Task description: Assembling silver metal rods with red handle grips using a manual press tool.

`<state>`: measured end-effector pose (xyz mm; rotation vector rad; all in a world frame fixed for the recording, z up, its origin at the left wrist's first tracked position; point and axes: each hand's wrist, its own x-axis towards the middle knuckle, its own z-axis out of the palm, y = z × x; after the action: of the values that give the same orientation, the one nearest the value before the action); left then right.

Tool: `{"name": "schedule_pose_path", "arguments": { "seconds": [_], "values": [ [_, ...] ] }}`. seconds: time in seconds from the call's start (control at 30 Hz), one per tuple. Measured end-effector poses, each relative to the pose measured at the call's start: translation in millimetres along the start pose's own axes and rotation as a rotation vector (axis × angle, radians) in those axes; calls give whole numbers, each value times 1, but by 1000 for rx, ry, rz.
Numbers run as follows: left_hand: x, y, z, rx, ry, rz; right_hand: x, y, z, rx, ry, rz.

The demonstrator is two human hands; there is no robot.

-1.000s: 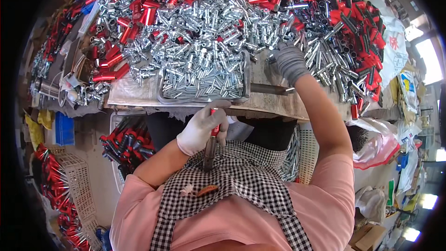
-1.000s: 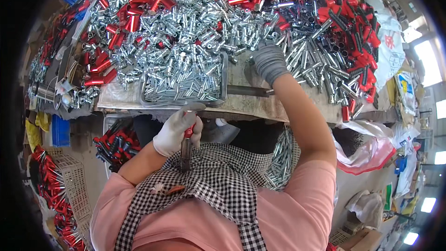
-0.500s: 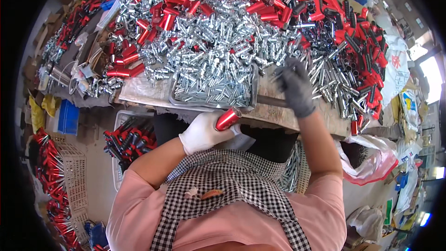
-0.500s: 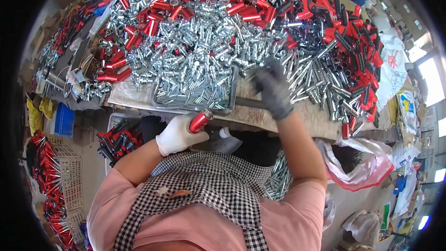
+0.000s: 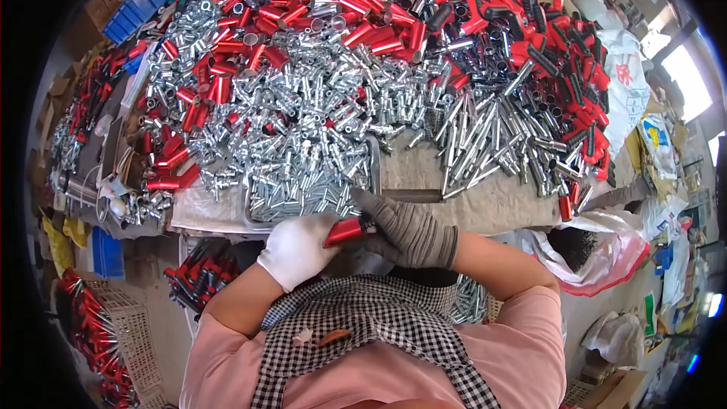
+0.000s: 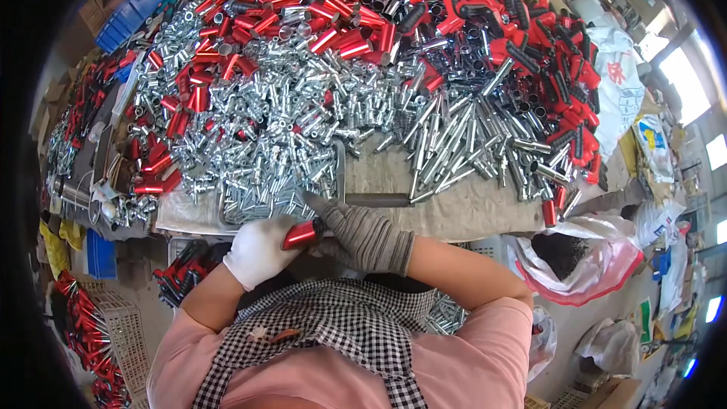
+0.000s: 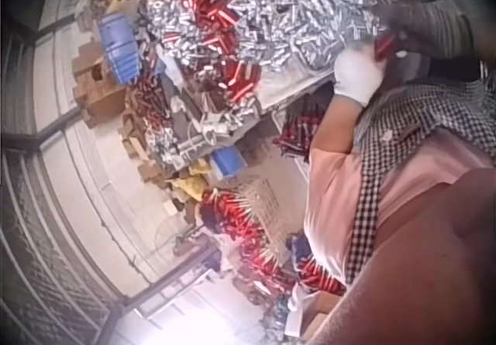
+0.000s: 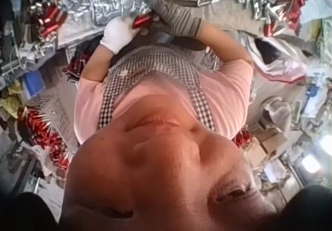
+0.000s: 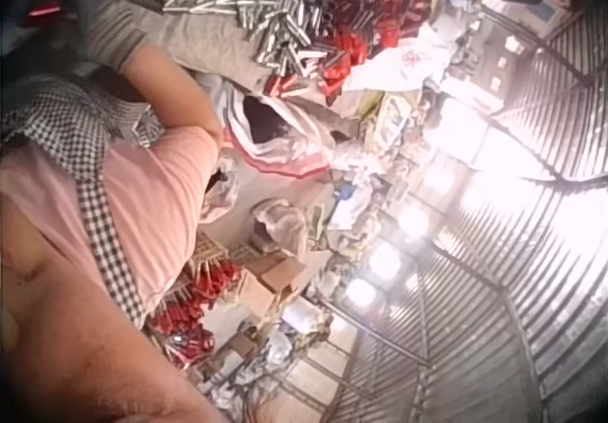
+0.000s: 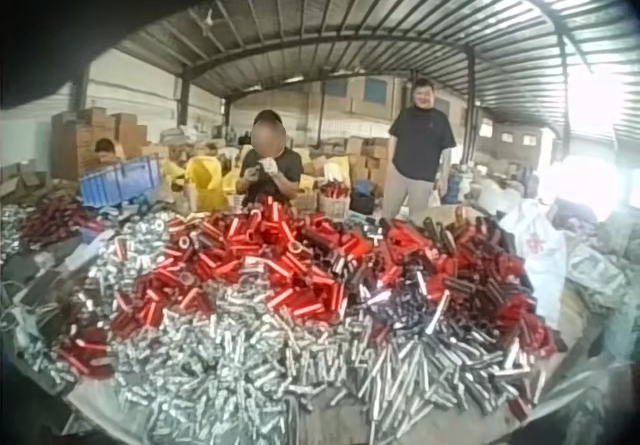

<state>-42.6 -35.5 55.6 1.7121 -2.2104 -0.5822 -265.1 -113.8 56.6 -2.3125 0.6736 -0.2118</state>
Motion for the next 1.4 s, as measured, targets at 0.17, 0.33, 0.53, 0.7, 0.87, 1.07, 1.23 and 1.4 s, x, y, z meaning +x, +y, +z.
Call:
{"name": "schedule_pose_path", "arguments": {
  "seconds": [0.17, 0.33, 0.53, 0.7, 0.87, 1.07, 1.23, 1.4],
  "values": [
    [16, -6, 4, -169, 58, 38, 25, 33, -46, 311, -284, -219],
    [17, -10, 1, -389, 172, -112, 100, 129, -185, 317, 385, 329],
    [19, -12, 11, -426, 209, -20, 200, 246, -250, -110, 852, 918],
    [16, -13, 5, -430, 154, -109, 189, 270, -229, 140, 1010, 752],
    [9, -19, 6, -385, 178, -25, 87, 154, -152, 1018, 1003, -73],
    [-7, -39, 14, -56, 223, 156, -37, 35, -82, 1016, 470, 201],
    [-35, -37, 9, 106, 214, 214, -43, -12, -28, 683, 51, 316],
    [-59, -19, 12, -5, -176, 61, -38, -26, 11, -276, -76, 5]
  ]
}}
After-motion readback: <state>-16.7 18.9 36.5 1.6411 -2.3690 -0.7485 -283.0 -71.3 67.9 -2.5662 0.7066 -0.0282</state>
